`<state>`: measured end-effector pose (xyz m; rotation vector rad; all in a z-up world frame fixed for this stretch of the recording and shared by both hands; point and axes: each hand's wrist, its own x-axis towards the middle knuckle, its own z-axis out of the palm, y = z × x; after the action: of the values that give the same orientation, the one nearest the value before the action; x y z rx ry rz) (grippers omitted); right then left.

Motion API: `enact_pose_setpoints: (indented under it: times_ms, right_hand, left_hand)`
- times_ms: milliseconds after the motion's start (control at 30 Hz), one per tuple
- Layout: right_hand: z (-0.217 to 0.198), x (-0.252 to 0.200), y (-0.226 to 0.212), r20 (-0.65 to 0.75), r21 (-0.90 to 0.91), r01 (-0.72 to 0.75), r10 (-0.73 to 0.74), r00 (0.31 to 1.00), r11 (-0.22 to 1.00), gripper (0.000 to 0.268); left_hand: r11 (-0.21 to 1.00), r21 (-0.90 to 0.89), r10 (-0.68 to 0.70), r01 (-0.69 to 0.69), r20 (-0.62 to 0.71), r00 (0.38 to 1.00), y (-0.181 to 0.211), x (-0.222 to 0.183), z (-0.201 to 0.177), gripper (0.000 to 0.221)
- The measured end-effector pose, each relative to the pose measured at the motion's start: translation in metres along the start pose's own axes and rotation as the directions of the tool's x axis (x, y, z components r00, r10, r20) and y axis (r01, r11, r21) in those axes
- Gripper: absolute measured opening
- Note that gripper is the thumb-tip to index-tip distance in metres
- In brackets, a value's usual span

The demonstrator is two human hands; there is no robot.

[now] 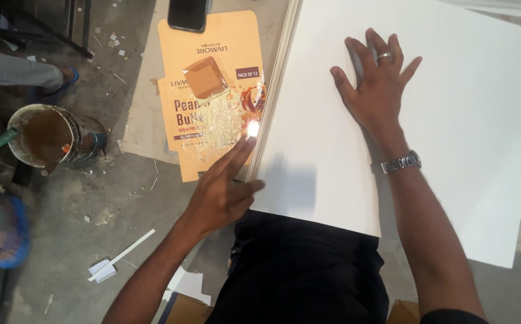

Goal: Inspecting and sorting large white paper sheets on a work table.

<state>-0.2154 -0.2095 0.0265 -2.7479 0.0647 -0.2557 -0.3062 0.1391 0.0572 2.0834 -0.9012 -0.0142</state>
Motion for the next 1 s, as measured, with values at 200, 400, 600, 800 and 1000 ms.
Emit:
enact_pose_setpoints:
  times_ms: [200,400,600,800,1000]
  right_hand:
    - [0.0,-0.001,0.0,-0.009,-0.005,0.015,-0.015,1.0,1.0,0.053]
    - [-0.002,-0.001,-0.001,-0.003,-0.029,0.025,-0.025,1.0,0.999,0.054]
    - [-0.002,-0.002,0.001,-0.008,-0.056,0.044,-0.045,0.999,0.997,0.052]
    - [-0.003,0.0,-0.003,0.007,-0.014,0.011,-0.011,1.0,1.0,0.055]
    - [-0.003,0.0,-0.009,0.019,-0.033,-0.032,0.033,0.999,0.999,0.06]
  left_hand:
    - [0.998,0.005,0.069,-0.069,-0.045,0.997,0.011,-0.042,-0.003,0.027]
    - [0.982,-0.141,-0.133,0.123,-0.061,0.989,0.017,-0.014,-0.002,0.05]
    - [0.999,0.041,-0.025,0.026,-0.015,1.0,0.003,-0.025,-0.001,0.047]
    - [0.987,-0.132,-0.092,0.088,-0.024,0.996,0.004,-0.051,-0.002,0.051]
    - [0.997,0.036,-0.073,0.074,-0.015,0.997,-0.04,0.121,-0.021,0.062]
